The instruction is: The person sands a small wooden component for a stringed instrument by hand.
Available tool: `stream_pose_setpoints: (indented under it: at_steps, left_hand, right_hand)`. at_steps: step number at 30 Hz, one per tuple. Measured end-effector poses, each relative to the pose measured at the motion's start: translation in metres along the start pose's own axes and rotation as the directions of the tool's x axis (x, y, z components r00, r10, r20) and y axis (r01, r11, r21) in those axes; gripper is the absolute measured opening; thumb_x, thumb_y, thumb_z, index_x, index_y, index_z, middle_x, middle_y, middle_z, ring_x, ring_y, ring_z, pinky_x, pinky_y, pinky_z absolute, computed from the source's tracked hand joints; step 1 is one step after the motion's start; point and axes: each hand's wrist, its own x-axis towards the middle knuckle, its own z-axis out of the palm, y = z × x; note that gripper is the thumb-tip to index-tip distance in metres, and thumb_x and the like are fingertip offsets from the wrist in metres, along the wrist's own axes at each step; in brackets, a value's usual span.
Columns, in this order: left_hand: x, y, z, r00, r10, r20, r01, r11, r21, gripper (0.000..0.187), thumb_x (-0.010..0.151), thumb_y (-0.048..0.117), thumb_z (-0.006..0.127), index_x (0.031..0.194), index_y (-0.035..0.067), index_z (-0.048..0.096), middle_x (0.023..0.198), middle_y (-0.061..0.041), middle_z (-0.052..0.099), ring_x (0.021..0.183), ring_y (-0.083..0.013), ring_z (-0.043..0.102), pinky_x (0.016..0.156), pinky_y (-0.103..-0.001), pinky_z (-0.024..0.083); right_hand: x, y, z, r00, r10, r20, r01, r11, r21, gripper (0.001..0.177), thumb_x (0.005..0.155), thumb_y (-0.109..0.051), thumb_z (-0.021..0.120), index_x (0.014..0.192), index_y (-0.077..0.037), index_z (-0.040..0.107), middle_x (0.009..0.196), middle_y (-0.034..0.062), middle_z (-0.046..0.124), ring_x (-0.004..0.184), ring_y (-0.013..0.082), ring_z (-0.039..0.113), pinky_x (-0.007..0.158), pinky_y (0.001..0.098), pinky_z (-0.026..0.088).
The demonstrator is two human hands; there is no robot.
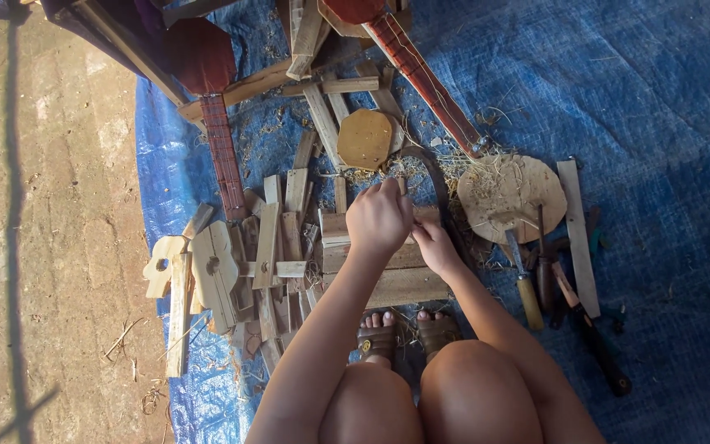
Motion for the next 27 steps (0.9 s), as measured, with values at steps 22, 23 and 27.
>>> stream_pose_setpoints:
  at_steps: [22, 23, 27]
  left_hand:
    - [-0.031, -0.038, -0.034, 0.998, -0.065, 0.002, 0.065, 0.998, -0.024, 0.013, 0.086, 0.024, 0.050, 0.082, 0.015, 0.058, 0.067, -0.012, 0.060, 0.071, -0.0406, 0.069, 0.059, -0.048, 0.056]
    - [-0.034, -0.043, -0.037, 0.998, -0.059, 0.002, 0.059, 0.997, -0.040, 0.013, 0.085, 0.023, 0.049, 0.081, 0.015, 0.058, 0.067, -0.013, 0.060, 0.071, -0.0415, 0.069, 0.059, -0.049, 0.056]
    - [-0.048, -0.047, -0.036, 0.998, -0.064, 0.010, 0.064, 0.995, -0.070, 0.013, 0.084, 0.020, 0.049, 0.081, 0.014, 0.059, 0.066, -0.013, 0.060, 0.071, -0.0414, 0.068, 0.059, -0.048, 0.056]
  right_hand:
    - [-0.022, -0.032, 0.014, 0.962, -0.272, 0.035, 0.269, 0.961, 0.071, 0.033, 0.109, -0.025, 0.051, 0.129, -0.005, 0.067, 0.123, 0.0197, 0.071, 0.123, 0.0363, 0.063, 0.104, 0.0491, 0.048]
    - [-0.014, 0.004, 0.016, 0.984, -0.181, -0.006, 0.180, 0.984, -0.008, 0.034, 0.109, -0.026, 0.051, 0.133, -0.005, 0.064, 0.126, 0.0224, 0.069, 0.124, 0.0400, 0.061, 0.105, 0.0518, 0.047]
    - [0.010, 0.095, 0.015, 0.997, 0.021, -0.077, -0.038, 0.974, -0.224, 0.035, 0.109, -0.032, 0.051, 0.136, -0.013, 0.063, 0.128, 0.0197, 0.070, 0.124, 0.0417, 0.061, 0.107, 0.0531, 0.048]
